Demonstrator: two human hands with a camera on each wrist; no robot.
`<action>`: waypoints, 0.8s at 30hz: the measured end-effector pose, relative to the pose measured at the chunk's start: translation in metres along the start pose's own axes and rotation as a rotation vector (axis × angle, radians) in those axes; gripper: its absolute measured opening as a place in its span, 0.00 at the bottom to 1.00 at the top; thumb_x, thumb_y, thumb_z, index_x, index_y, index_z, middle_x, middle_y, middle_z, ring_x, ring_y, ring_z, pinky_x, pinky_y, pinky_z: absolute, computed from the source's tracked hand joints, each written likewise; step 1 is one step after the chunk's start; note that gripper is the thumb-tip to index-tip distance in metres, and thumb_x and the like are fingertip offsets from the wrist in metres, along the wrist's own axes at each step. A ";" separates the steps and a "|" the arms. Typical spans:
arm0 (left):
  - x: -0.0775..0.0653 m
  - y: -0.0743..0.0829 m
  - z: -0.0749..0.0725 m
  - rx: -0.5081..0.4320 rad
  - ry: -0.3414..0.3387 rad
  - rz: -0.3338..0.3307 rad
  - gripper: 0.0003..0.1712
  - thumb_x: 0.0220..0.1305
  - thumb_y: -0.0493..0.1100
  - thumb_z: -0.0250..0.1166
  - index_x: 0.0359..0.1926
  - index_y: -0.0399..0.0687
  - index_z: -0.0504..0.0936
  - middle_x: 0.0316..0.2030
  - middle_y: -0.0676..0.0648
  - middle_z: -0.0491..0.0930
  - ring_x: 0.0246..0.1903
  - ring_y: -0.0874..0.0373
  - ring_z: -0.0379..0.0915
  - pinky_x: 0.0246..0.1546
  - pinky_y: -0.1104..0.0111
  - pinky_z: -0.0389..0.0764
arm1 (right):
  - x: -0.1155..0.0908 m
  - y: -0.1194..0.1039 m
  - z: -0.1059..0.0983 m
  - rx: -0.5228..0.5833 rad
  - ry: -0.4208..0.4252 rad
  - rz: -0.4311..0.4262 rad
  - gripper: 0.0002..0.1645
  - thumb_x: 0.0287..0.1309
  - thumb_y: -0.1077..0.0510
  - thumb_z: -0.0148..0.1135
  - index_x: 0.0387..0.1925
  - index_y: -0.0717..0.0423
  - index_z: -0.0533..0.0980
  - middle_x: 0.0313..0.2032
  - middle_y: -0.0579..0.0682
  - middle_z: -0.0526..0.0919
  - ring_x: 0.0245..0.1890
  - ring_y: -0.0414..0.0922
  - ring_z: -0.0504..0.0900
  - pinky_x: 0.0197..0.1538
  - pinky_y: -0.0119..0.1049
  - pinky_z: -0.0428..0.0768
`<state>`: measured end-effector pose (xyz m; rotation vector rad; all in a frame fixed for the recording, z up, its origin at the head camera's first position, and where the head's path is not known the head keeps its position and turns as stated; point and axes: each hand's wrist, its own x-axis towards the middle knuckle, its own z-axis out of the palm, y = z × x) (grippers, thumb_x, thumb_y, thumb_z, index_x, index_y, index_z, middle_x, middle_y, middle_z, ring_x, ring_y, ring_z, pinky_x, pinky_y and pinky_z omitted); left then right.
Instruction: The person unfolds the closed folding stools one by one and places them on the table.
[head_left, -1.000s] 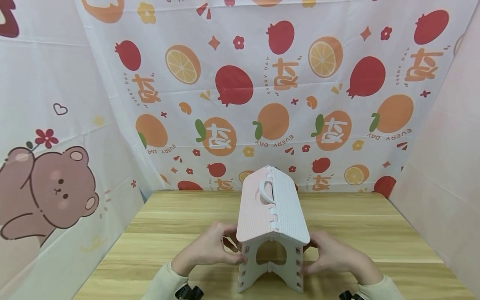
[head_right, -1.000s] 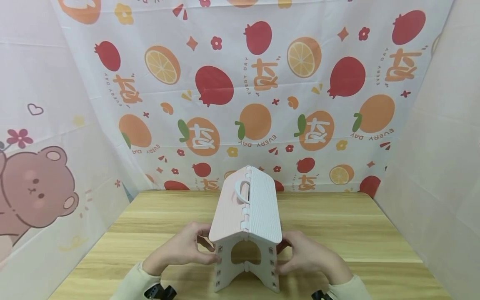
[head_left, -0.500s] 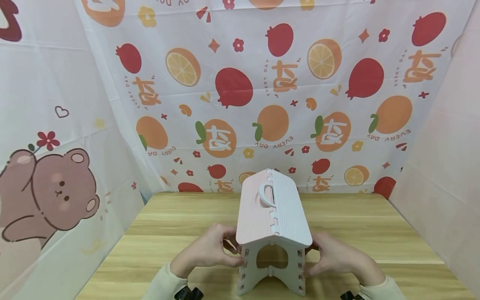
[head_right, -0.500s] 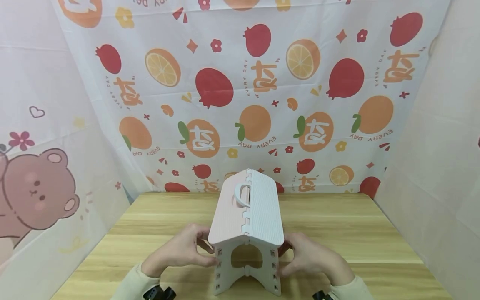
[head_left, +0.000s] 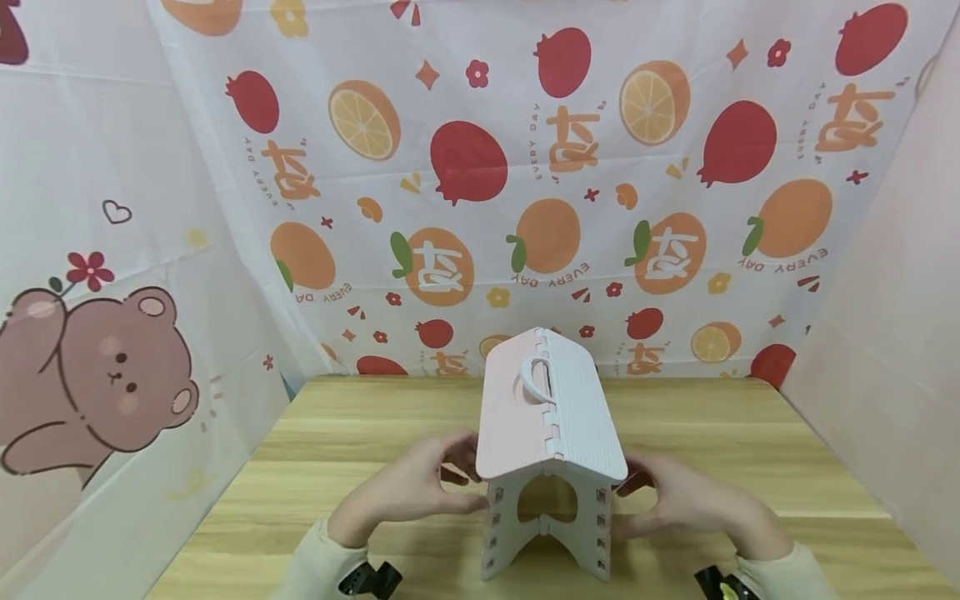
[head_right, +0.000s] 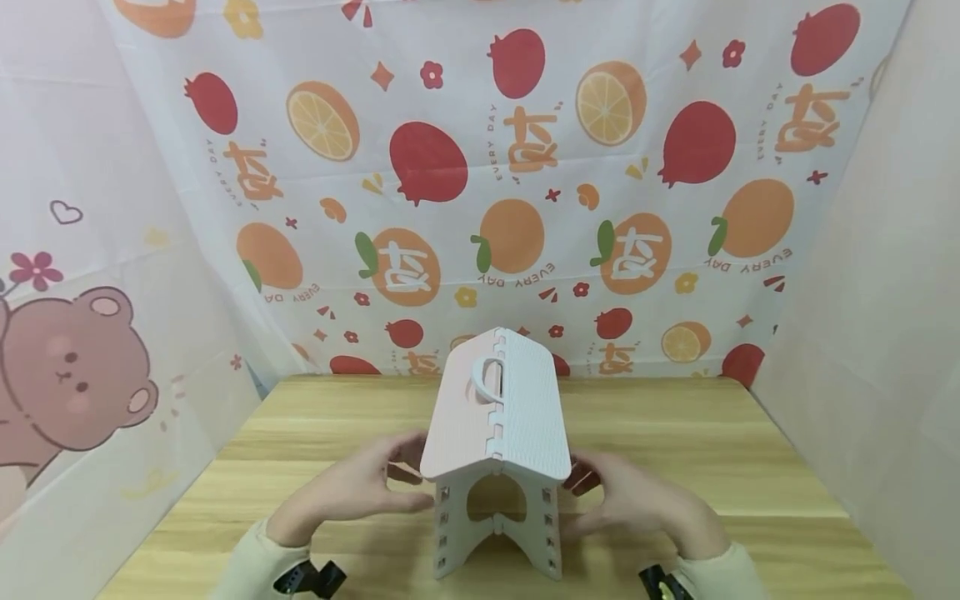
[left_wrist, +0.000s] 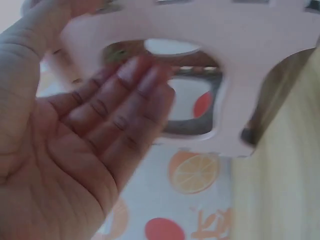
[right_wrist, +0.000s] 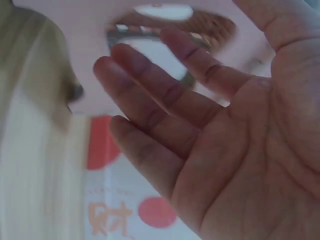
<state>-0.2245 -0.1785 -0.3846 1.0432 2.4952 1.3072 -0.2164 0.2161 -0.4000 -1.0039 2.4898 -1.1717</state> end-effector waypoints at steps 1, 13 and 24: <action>-0.001 0.003 -0.004 0.015 0.033 0.002 0.25 0.64 0.44 0.78 0.59 0.47 0.81 0.46 0.49 0.88 0.47 0.55 0.86 0.53 0.58 0.90 | -0.003 -0.001 -0.005 -0.022 0.023 0.002 0.36 0.59 0.50 0.81 0.65 0.55 0.77 0.57 0.47 0.87 0.53 0.38 0.85 0.57 0.35 0.86; 0.022 0.039 -0.023 0.260 0.340 0.030 0.44 0.71 0.60 0.72 0.80 0.48 0.69 0.78 0.47 0.72 0.78 0.47 0.67 0.76 0.46 0.72 | 0.003 -0.040 -0.042 -0.341 0.413 -0.008 0.33 0.79 0.48 0.61 0.79 0.47 0.68 0.75 0.53 0.77 0.74 0.60 0.76 0.69 0.68 0.77; 0.051 0.044 -0.008 0.321 0.231 0.009 0.54 0.65 0.67 0.73 0.83 0.49 0.63 0.84 0.49 0.59 0.83 0.48 0.57 0.81 0.45 0.65 | 0.045 -0.060 -0.030 -0.377 0.294 -0.094 0.51 0.73 0.42 0.67 0.85 0.56 0.56 0.83 0.61 0.61 0.82 0.65 0.62 0.77 0.70 0.66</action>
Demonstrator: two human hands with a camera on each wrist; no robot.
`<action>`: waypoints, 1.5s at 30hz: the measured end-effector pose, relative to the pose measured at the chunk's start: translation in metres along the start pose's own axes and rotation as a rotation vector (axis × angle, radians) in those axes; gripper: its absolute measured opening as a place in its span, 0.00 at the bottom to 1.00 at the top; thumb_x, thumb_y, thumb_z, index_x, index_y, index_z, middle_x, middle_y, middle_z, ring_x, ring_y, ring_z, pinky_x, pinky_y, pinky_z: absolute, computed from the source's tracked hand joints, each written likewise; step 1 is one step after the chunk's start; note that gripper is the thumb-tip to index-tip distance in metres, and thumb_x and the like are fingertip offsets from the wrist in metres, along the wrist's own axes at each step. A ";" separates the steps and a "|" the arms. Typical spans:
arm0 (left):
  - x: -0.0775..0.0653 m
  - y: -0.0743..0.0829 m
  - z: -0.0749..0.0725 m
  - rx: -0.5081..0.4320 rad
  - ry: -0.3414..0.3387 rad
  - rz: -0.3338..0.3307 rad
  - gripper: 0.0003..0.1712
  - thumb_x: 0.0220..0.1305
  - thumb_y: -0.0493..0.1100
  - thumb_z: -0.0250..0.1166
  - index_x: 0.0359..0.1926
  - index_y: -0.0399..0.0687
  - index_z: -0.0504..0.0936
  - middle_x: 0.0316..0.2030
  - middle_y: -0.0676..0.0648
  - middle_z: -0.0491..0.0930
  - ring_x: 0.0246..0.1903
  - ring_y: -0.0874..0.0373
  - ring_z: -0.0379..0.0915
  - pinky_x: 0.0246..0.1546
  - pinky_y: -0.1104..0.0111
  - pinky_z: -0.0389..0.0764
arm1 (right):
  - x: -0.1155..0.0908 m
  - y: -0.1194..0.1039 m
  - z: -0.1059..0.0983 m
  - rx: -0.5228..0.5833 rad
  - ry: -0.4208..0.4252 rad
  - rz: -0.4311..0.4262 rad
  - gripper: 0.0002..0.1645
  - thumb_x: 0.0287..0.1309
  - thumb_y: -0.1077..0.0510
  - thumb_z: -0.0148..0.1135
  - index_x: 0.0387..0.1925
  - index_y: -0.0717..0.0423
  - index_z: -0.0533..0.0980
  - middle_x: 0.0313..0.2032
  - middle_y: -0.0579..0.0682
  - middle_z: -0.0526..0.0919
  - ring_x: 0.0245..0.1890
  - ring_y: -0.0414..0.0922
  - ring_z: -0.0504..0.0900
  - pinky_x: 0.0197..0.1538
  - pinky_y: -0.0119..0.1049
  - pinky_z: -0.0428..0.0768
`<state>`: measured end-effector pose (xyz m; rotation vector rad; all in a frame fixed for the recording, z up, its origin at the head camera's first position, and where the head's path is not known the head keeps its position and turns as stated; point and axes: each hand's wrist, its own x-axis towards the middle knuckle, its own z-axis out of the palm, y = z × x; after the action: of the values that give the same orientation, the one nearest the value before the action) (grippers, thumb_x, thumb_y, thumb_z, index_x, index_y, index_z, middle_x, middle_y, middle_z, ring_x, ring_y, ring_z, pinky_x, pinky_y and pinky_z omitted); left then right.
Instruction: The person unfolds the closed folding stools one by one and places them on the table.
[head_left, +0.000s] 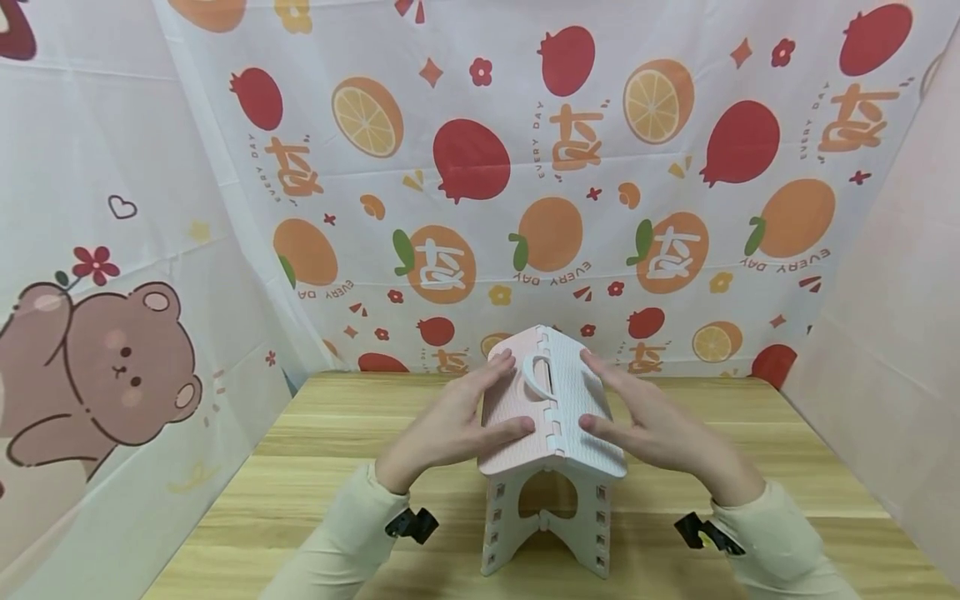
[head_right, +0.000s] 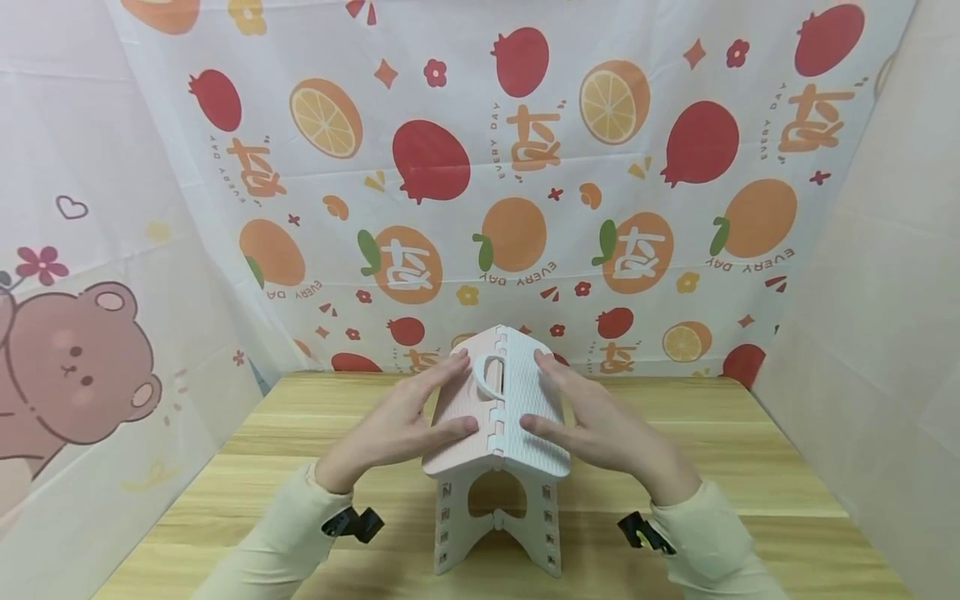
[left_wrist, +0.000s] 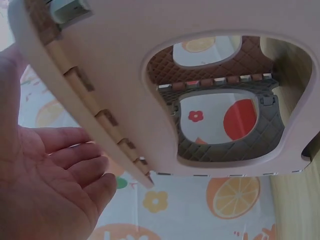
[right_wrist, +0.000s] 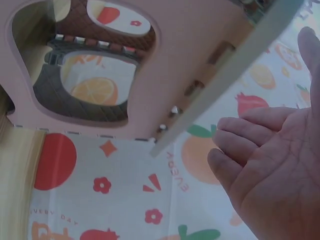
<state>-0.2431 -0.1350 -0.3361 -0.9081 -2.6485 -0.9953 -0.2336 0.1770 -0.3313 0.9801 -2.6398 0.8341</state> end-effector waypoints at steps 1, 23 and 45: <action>0.000 0.000 0.001 0.003 -0.007 0.000 0.54 0.65 0.67 0.73 0.83 0.50 0.63 0.84 0.49 0.59 0.83 0.48 0.57 0.81 0.46 0.65 | 0.001 -0.001 0.002 0.002 -0.015 0.001 0.51 0.73 0.42 0.67 0.85 0.57 0.56 0.83 0.61 0.60 0.82 0.65 0.61 0.78 0.69 0.65; 0.008 -0.002 0.004 0.015 -0.083 -0.067 0.56 0.61 0.68 0.77 0.82 0.49 0.67 0.82 0.47 0.62 0.83 0.52 0.56 0.82 0.50 0.63 | 0.008 -0.002 0.005 -0.025 -0.130 0.100 0.52 0.68 0.32 0.69 0.81 0.55 0.65 0.81 0.59 0.66 0.80 0.61 0.67 0.77 0.64 0.70; 0.012 0.003 0.016 -0.038 0.010 -0.003 0.39 0.68 0.57 0.74 0.73 0.43 0.78 0.75 0.41 0.74 0.78 0.47 0.68 0.78 0.49 0.71 | -0.004 0.007 -0.011 -0.041 -0.103 0.091 0.50 0.66 0.32 0.71 0.78 0.58 0.70 0.76 0.57 0.74 0.77 0.61 0.72 0.73 0.65 0.74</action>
<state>-0.2502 -0.1171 -0.3418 -0.9042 -2.6319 -1.0510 -0.2353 0.1898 -0.3271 0.9233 -2.7956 0.7644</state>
